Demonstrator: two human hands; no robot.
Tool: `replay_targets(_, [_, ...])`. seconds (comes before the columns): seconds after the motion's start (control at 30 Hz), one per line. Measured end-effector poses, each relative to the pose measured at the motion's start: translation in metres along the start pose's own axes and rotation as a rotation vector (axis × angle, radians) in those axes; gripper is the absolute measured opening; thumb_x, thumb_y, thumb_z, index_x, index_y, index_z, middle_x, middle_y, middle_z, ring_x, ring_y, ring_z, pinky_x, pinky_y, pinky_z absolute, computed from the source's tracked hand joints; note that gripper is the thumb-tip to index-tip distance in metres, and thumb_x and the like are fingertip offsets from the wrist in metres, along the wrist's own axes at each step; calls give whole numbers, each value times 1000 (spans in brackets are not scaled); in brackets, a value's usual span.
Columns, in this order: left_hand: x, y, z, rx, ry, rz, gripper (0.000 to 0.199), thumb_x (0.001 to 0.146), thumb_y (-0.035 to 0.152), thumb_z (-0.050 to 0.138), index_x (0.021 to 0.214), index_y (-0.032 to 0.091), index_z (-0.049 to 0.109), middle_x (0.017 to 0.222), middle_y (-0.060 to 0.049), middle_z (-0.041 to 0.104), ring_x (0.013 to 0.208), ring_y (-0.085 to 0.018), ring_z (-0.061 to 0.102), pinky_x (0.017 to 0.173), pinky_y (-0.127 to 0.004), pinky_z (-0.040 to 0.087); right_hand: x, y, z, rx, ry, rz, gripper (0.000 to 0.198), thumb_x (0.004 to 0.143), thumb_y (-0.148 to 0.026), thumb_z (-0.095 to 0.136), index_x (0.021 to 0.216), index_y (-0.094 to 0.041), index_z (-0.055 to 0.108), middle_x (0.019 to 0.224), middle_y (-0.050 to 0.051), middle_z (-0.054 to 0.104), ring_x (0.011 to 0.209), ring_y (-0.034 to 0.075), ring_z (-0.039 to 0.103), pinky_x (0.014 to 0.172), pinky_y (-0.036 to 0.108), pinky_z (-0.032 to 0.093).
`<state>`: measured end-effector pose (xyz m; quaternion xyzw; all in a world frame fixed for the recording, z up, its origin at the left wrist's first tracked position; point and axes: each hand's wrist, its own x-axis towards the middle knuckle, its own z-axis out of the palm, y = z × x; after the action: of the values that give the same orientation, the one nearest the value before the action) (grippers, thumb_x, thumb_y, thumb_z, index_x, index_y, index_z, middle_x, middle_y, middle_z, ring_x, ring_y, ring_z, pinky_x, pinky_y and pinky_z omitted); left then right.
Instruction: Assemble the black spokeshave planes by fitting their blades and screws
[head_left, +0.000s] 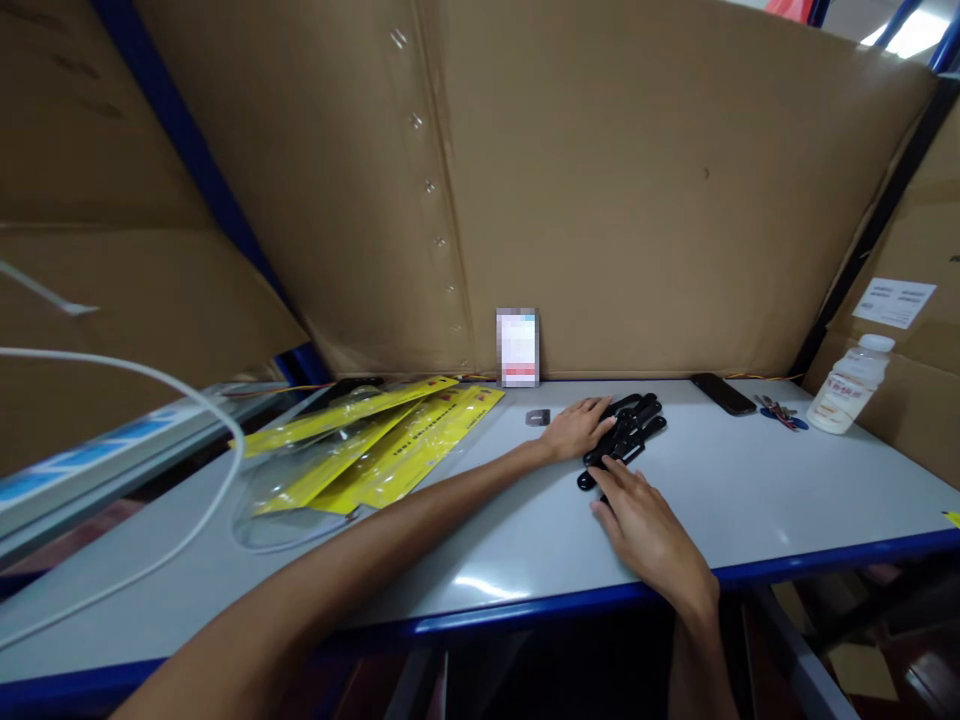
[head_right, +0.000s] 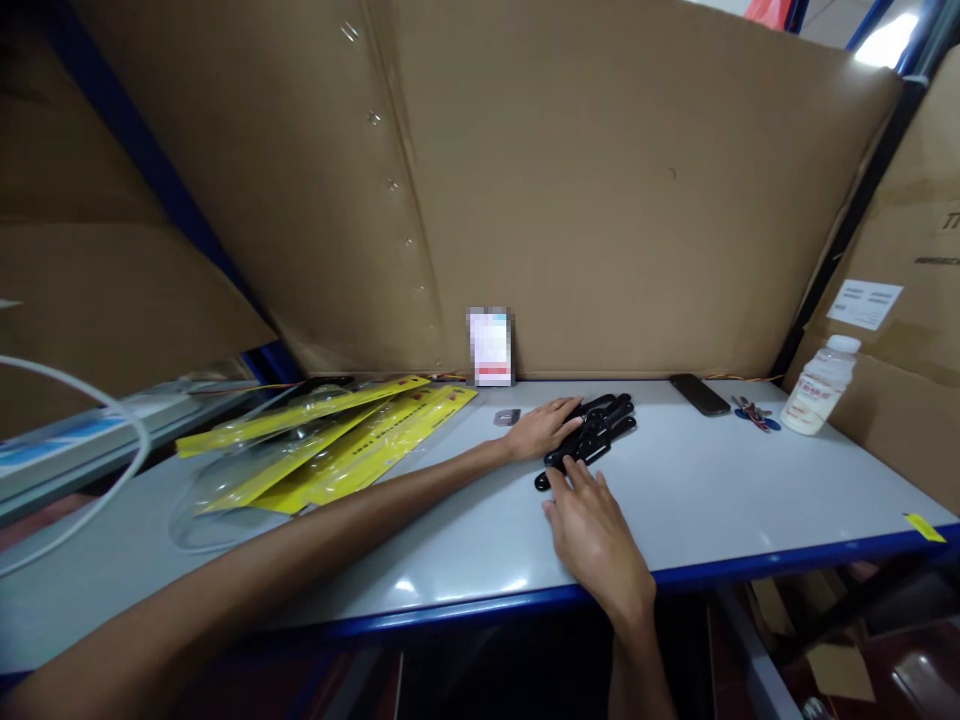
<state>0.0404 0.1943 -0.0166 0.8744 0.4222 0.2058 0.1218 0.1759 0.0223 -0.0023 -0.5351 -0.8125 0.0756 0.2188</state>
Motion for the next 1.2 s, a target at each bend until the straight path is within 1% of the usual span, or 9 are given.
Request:
replay_targets(0.2, [17,-1,-14,-111,16,-9,59,106,51,23,154,20,37,149,-10,56,138,-24,52,112,-37,41,-1,-1,-17,100,-46,-9,46,101,-26,51,145,-16,54,155,16,48,144,28,44,118,45,37])
replay_targets(0.3, [16,3,-19,-72,66,-80,57,106,46,27,153,16,36,140,-14,63,131,-25,58,108,-38,44,-14,2,-34,90,27,77,29,96,-22,58,124,-19,67,124,11,69,116,26,63,102,40,48])
replay_targets(0.4, [8,16,-8,8,77,-154,54,101,50,41,140,13,50,134,-21,64,128,-35,58,106,-49,44,-25,0,-44,66,-45,121,17,94,-17,59,104,-21,72,101,5,70,96,23,66,90,38,51])
replay_targets(0.53, [-1,39,13,80,54,-156,60,97,59,46,135,14,54,140,-24,57,136,-41,48,112,-59,33,-24,-13,-39,13,-97,76,20,95,-15,58,104,-19,74,109,8,68,107,25,62,98,39,48])
replay_targets(0.7, [1,38,12,115,-55,3,63,97,57,47,146,18,47,150,-19,50,140,-36,45,114,-53,35,-4,-24,-19,-88,-75,64,27,97,-24,56,117,-13,72,127,16,64,121,32,57,105,47,45])
replay_targets(0.87, [16,18,-9,-242,-141,213,48,99,49,46,131,18,65,143,-10,62,136,-28,53,116,-42,38,2,-20,-10,-13,-82,5,47,99,-27,53,143,-9,56,153,19,48,142,31,44,117,45,37])
replay_targets(0.97, [22,11,-25,-374,-88,171,44,101,43,40,123,17,69,135,-8,68,130,-26,59,114,-40,42,-2,-6,-13,10,-33,-6,46,100,-28,50,143,-12,57,156,16,46,145,28,41,120,44,35])
replay_targets(1.13, [-11,18,-44,-58,32,95,41,99,35,46,133,18,62,136,-12,66,127,-30,60,109,-45,45,-16,41,-17,-163,251,192,44,99,-23,47,140,-12,60,149,18,54,142,32,44,117,53,36])
replay_targets(1.2, [-38,26,-43,107,41,125,44,98,35,49,138,18,56,139,-16,61,127,-33,57,106,-50,47,-21,57,-18,-221,272,223,42,98,-23,48,136,-11,61,143,19,58,138,34,47,115,54,38])
